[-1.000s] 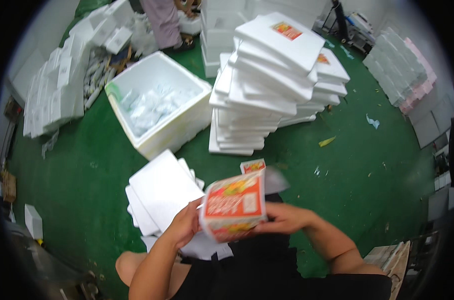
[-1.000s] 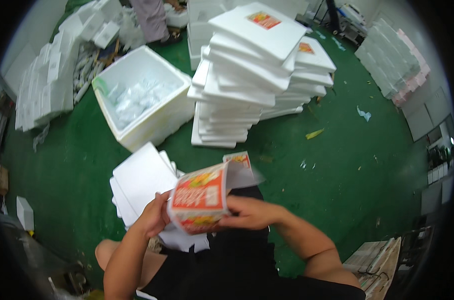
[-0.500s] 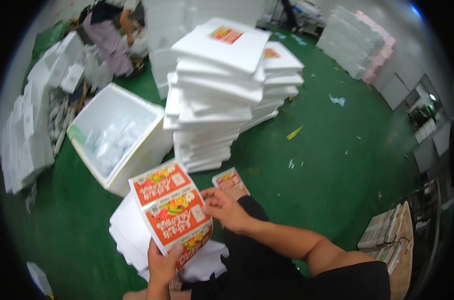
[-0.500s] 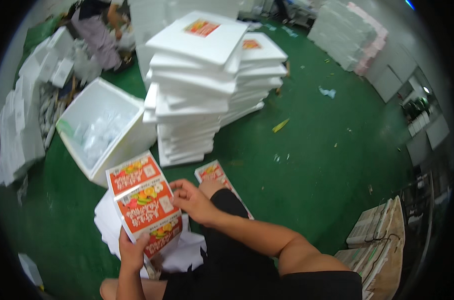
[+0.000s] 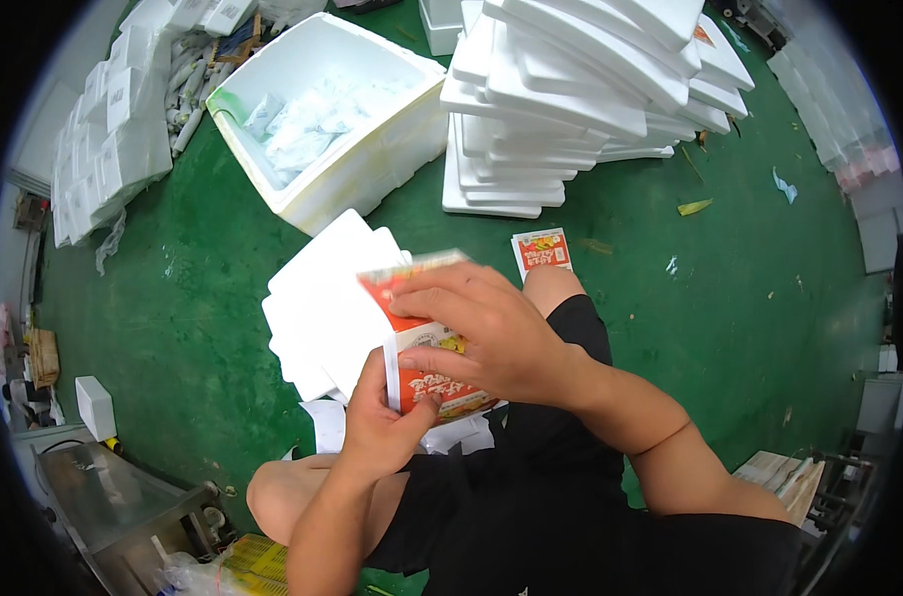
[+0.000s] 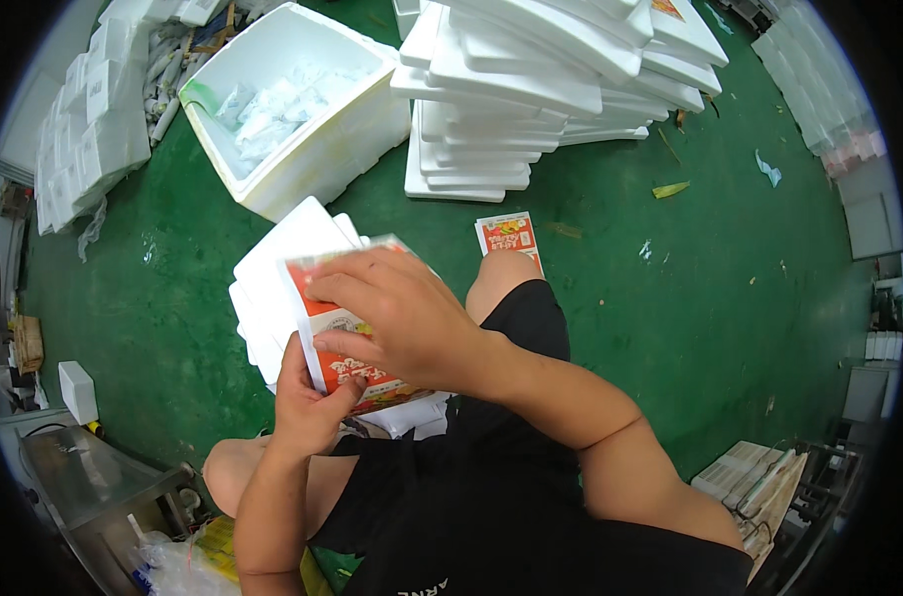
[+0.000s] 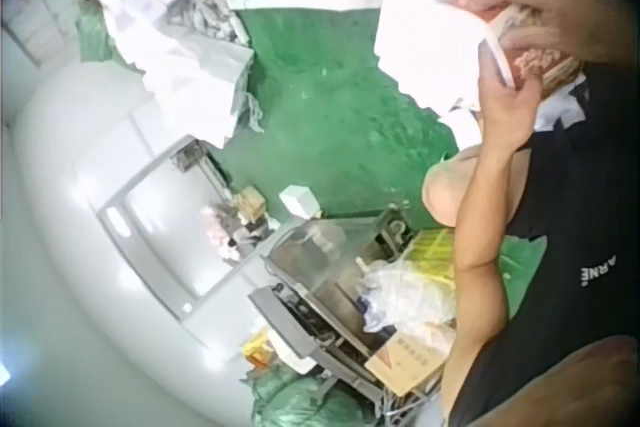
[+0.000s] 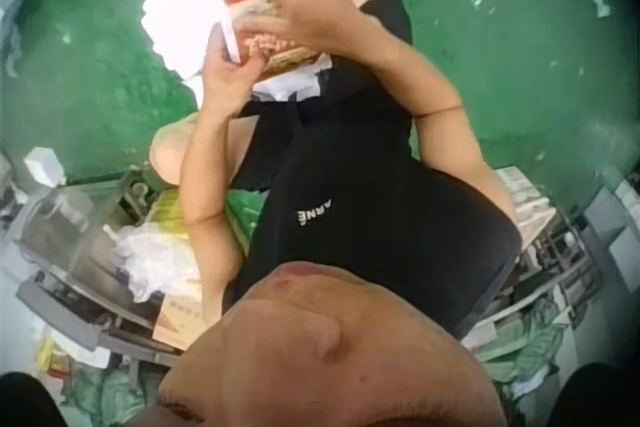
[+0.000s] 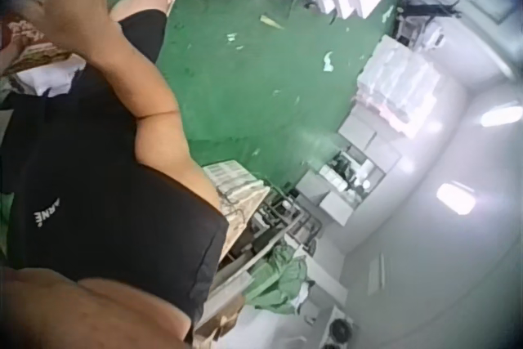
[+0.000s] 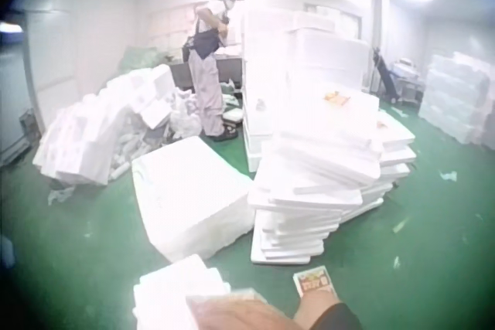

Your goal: The person peels adhesive labels from sheets and applies them to the centers of white foam lids and containers while sitting on the floor.

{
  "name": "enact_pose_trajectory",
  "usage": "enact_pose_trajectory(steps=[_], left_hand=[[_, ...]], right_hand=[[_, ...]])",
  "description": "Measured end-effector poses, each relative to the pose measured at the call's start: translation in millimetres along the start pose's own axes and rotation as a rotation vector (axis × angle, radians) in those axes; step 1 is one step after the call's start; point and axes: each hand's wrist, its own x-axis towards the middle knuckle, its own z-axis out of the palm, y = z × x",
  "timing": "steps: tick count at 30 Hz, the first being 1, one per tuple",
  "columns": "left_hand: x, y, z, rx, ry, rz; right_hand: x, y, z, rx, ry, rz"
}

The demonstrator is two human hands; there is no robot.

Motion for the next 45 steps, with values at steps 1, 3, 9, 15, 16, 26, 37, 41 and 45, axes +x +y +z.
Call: enact_pose_trajectory(steps=[1, 3, 9, 15, 16, 26, 37, 41, 45], left_hand=[[0, -1, -2, 0.006, -0.014, 0.04], [3, -3, -5, 0.011, -0.044, 0.12], [5, -10, -9, 0.16, 0.025, 0.059], [0, -2, -9, 0.094, 0.007, -0.006], [0, -1, -9, 0.087, -0.003, -0.013], [-40, -3, -44, 0.463, 0.096, -0.173], [-67, -20, -36, 0.774, -0.606, -0.126], [-78, -24, -42, 0.731, -0.544, -0.093], [-81, -28, -37, 0.699, -0.522, -0.013]], right_hand=[[-2, 1, 3, 0.027, -0.022, 0.012], [-9, 1, 7, 0.077, -0.071, 0.039], [-10, 12, 2, 0.267, -0.111, 0.061], [-4, 15, 4, 0.254, -0.261, 0.115], [-2, 17, 4, 0.26, -0.28, 0.125], [-11, 165, 3, 1.218, 0.206, 0.974], [101, 168, 143, 0.045, -0.531, -0.485], [44, 222, 223, -0.126, -0.944, -0.486], [55, 190, 240, -0.224, -0.701, -0.425]])
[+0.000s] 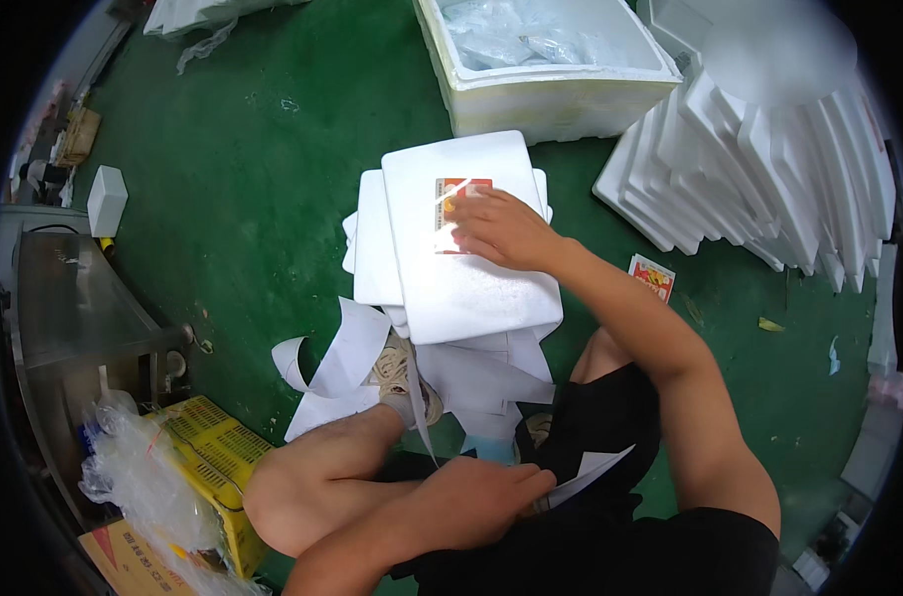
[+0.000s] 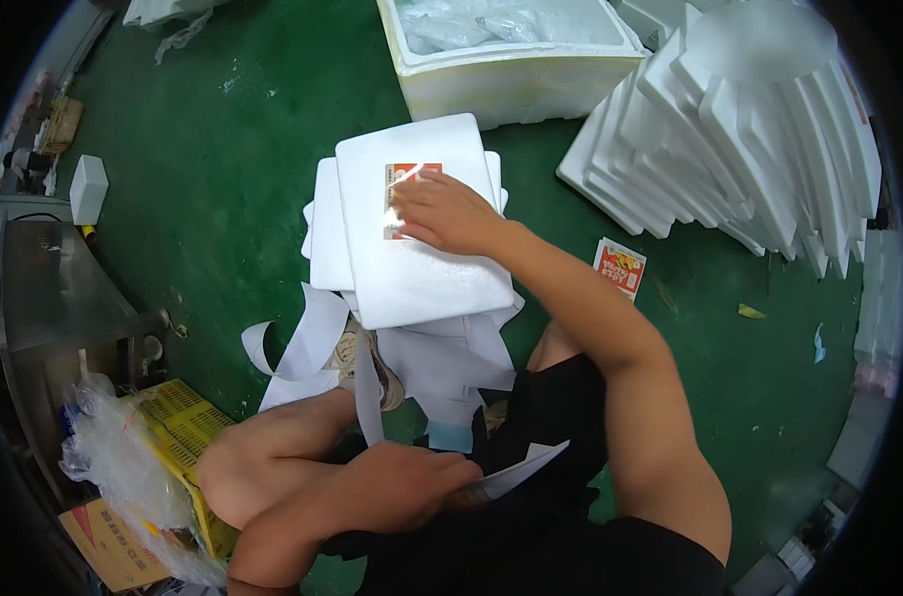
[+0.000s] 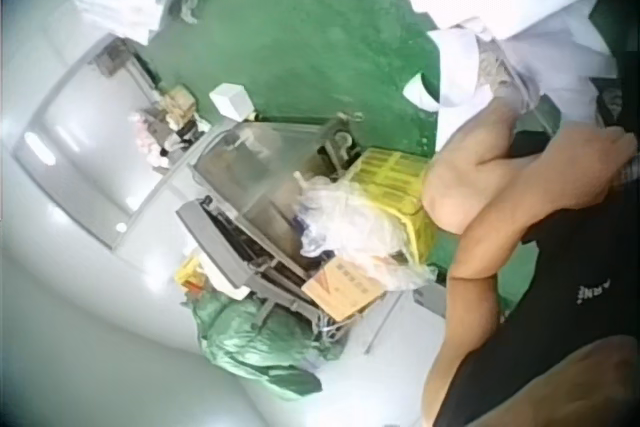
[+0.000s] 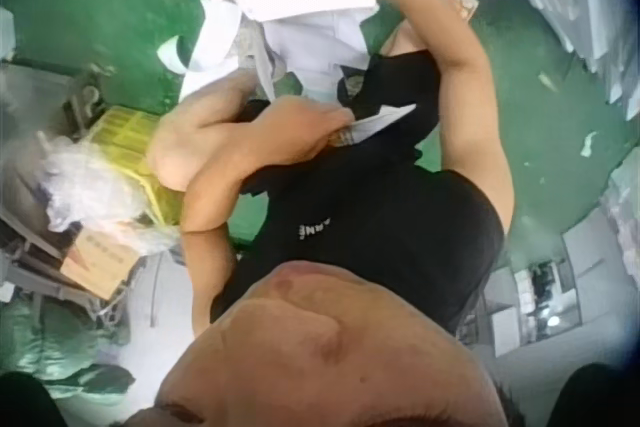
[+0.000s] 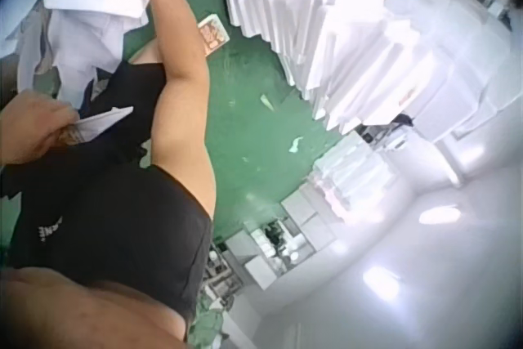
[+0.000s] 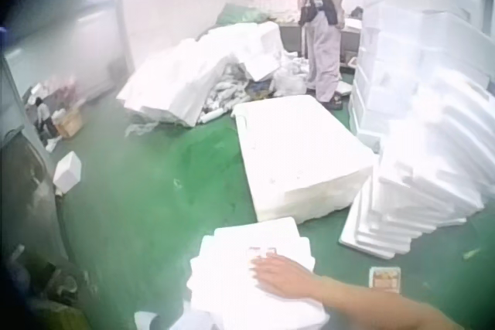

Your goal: The person peels adhesive labels from sheets and applies them to the centers of white foam lids and containers while sitting on the floor.

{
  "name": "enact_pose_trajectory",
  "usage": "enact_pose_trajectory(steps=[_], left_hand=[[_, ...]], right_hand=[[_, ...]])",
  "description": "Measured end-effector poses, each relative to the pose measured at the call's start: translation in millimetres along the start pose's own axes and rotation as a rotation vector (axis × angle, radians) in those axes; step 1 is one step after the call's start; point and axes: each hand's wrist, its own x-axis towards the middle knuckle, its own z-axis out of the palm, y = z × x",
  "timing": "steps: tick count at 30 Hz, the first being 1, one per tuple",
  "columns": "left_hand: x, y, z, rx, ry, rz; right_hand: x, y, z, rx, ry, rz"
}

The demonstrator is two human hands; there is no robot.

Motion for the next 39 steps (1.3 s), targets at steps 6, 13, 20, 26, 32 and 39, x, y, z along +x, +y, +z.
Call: enact_pose_trajectory(steps=[6, 13, 20, 26, 32, 39], left_hand=[[12, 6, -5, 0.091, -0.006, 0.006], [9, 3, 5, 0.101, 0.035, 0.084], [0, -6, 11, 0.127, 0.167, 0.135], [18, 1, -2, 0.234, 0.032, 0.133], [36, -17, -24, 0.186, -0.044, 0.147], [31, 41, -38, 0.181, -0.01, 0.182]], right_hand=[[39, 18, 45, -0.228, -0.03, 0.223], [33, 17, 52, -0.185, 0.007, 0.266], [22, -17, 14, 0.119, 0.116, 0.524], [-140, 5, 48, 0.304, 0.39, 1.324], [-156, 1, 56, 0.414, 0.168, 1.329], [-116, -82, -126, 0.916, 0.738, 0.813]])
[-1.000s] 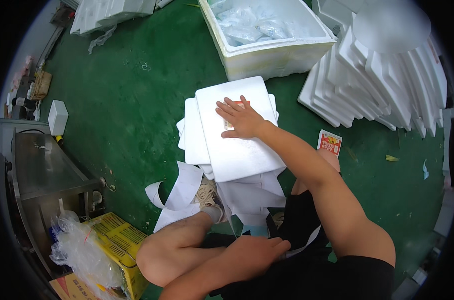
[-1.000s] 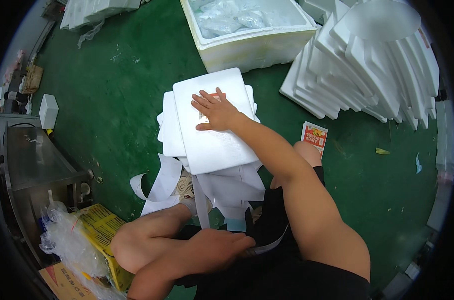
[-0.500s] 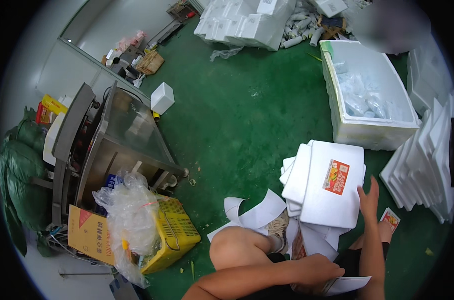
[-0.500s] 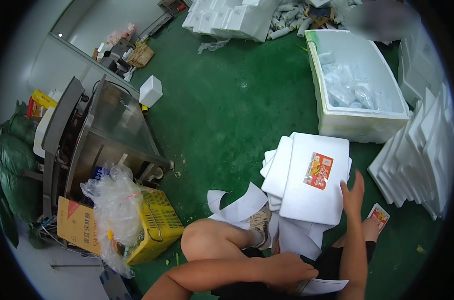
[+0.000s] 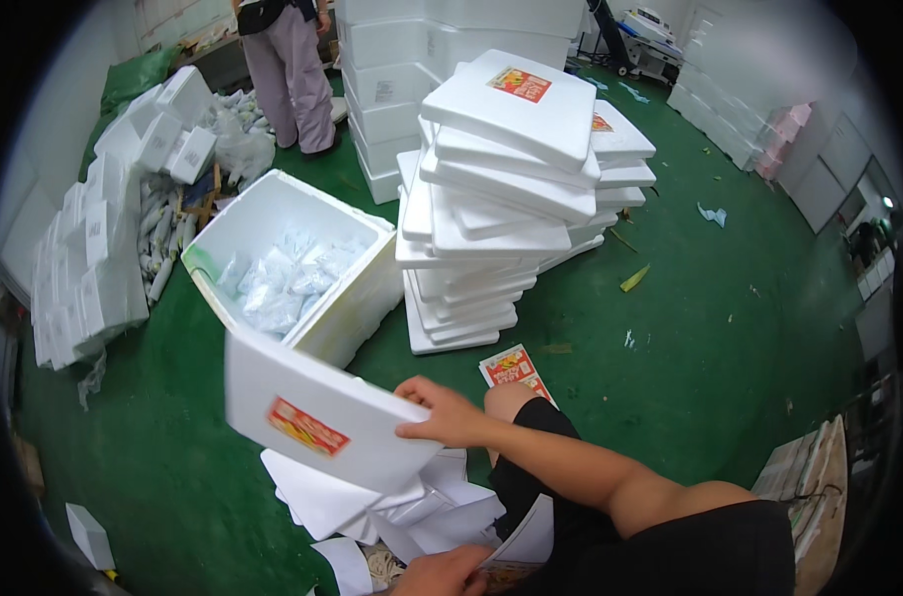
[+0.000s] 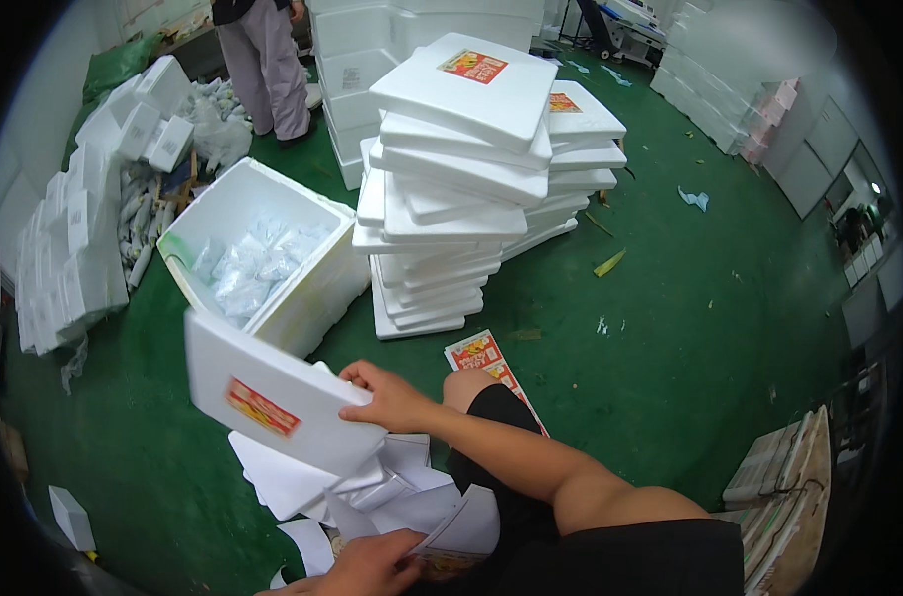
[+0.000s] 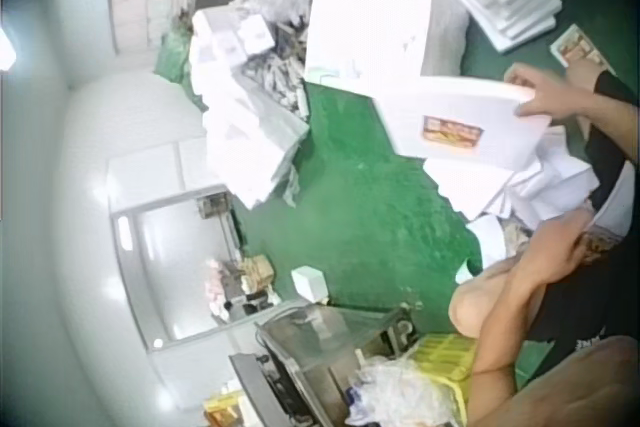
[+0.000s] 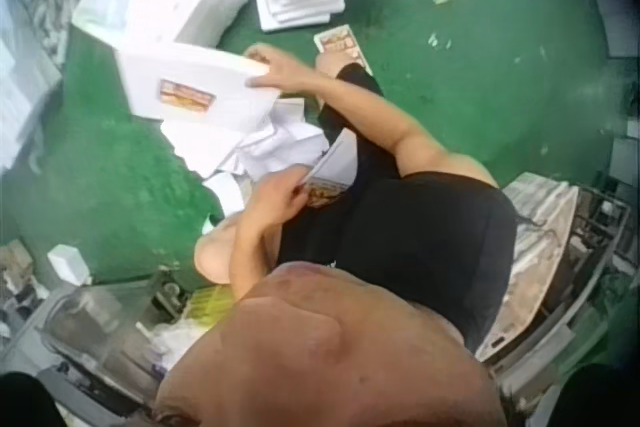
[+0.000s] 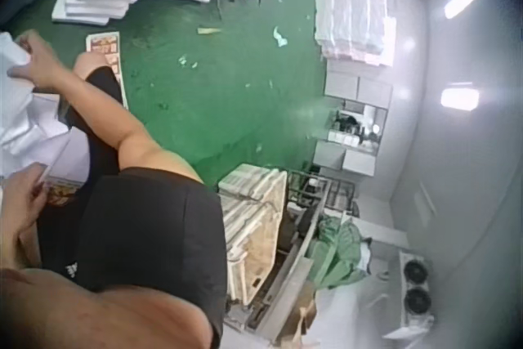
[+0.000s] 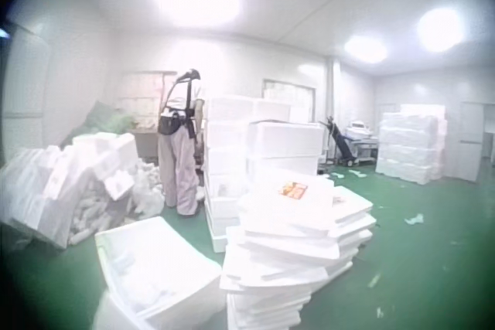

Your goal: The person peels adhesive labels from sheets and applies them to the centers of white foam lids and containers while sitting on the floor.

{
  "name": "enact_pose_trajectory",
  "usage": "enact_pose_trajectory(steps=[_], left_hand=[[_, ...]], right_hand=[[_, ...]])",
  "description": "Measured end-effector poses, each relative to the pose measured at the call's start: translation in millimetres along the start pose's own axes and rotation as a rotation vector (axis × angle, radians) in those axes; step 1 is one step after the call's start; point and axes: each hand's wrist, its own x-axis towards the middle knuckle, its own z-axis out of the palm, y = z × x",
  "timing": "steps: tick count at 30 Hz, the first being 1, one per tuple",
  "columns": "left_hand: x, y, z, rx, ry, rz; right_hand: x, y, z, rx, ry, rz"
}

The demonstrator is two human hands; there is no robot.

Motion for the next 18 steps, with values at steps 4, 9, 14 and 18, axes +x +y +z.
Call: enact_pose_trajectory(steps=[4, 9, 14, 18], left_hand=[[3, 10, 4, -0.013, 0.0, 0.019], [-3, 10, 5, -0.035, 0.039, -0.001], [-2, 10, -1, -0.045, 0.164, -0.094], [7, 19, -4, -0.262, 0.375, -0.294]], right_hand=[[-20, -90, -76, 0.201, 0.512, -0.54], [-3, -207, -200, 0.419, 0.787, -0.546], [-1, -201, -224, 0.162, 0.898, -0.347], [-27, -135, -193, -0.096, 0.962, -0.528]])
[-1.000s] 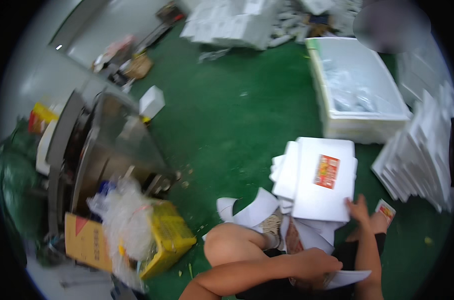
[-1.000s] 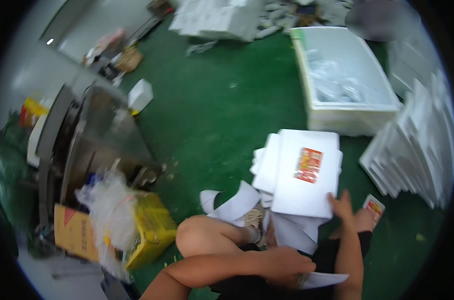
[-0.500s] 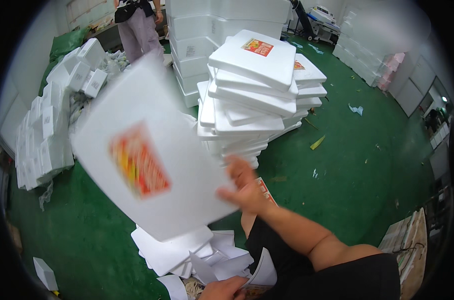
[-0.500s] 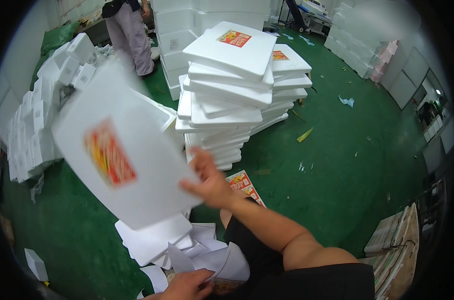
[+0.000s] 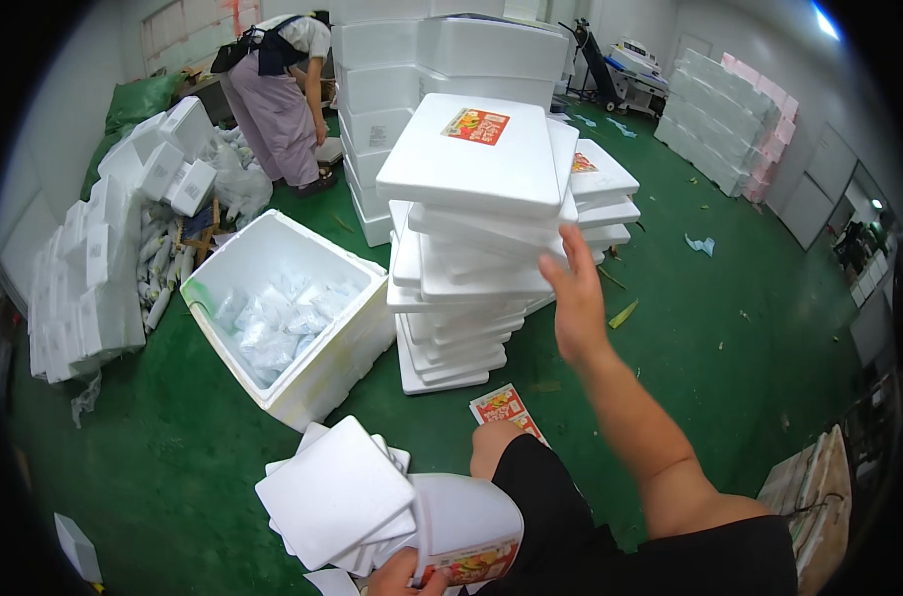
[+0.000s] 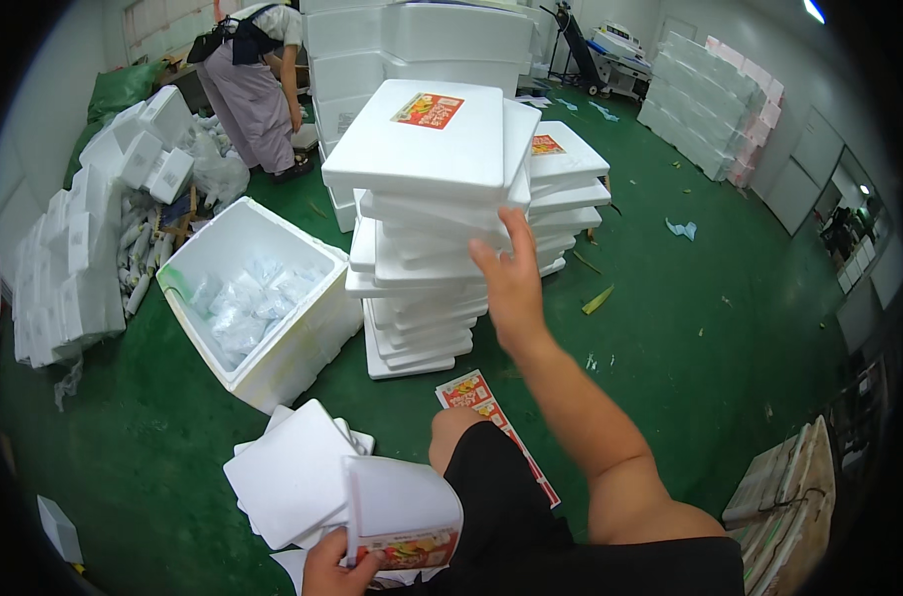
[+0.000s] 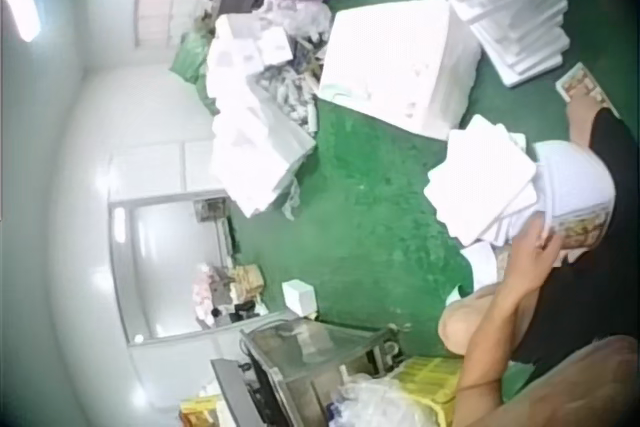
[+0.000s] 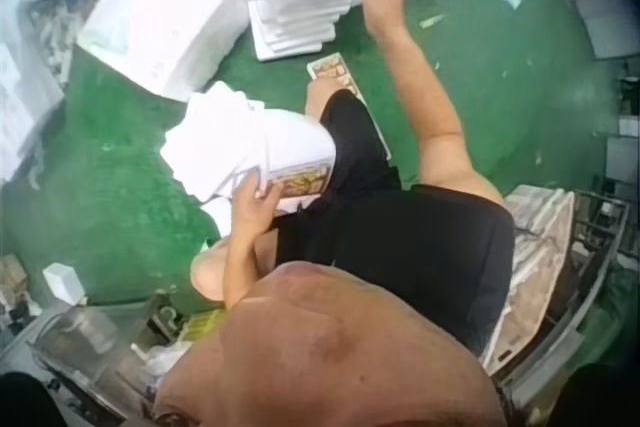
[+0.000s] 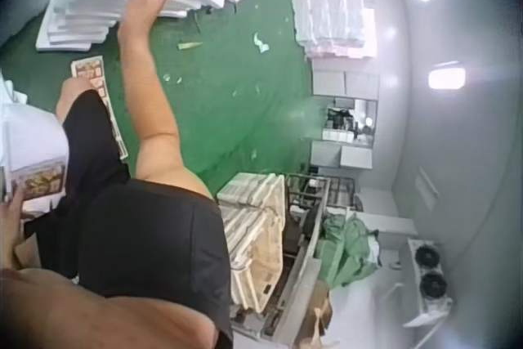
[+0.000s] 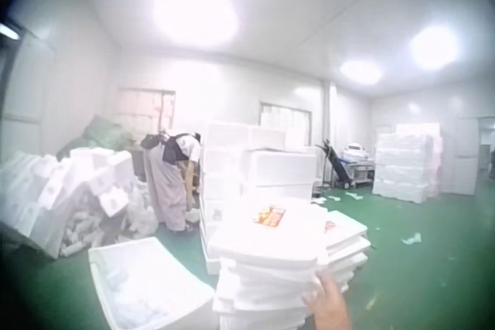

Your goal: The person peels adhesive labels from sheets and applies them to the centers of white foam lids and containers while sitting on the floor.

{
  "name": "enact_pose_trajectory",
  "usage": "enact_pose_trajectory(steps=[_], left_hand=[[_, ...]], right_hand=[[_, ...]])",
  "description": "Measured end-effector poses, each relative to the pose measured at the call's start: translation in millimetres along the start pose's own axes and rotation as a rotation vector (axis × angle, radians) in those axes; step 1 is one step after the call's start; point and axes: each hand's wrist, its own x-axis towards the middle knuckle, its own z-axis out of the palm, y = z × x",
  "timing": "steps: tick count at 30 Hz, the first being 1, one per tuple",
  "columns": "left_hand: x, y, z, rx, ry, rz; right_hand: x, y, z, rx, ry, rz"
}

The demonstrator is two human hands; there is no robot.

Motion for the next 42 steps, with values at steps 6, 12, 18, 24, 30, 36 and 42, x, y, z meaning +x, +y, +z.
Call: enact_pose_trajectory(steps=[6, 12, 18, 24, 30, 36, 42], left_hand=[[6, -35, -21, -0.383, 0.655, 0.042], [40, -39, -18, -0.661, 0.659, 0.078], [14, -32, -10, -0.502, 0.578, 0.006], [29, -40, 9, -0.392, 0.512, 0.064], [19, -52, 5, -0.281, 0.319, -0.077], [17, -45, 9, -0.431, 0.288, -0.126], [0, -36, -13, 0.169, 0.147, -0.05]], right_hand=[[-142, 8, 25, 0.755, -0.689, 0.346], [-206, -22, 50, 0.54, -0.691, 0.866], [-206, -37, 81, 0.056, -0.667, 0.126], [-192, -42, 96, 0.125, -1.172, -0.169], [-190, -27, 90, 0.383, -1.319, 0.238], [-200, -7, 82, 0.386, -1.298, 0.837], [-154, 86, 64, 0.758, -0.37, 1.32]])
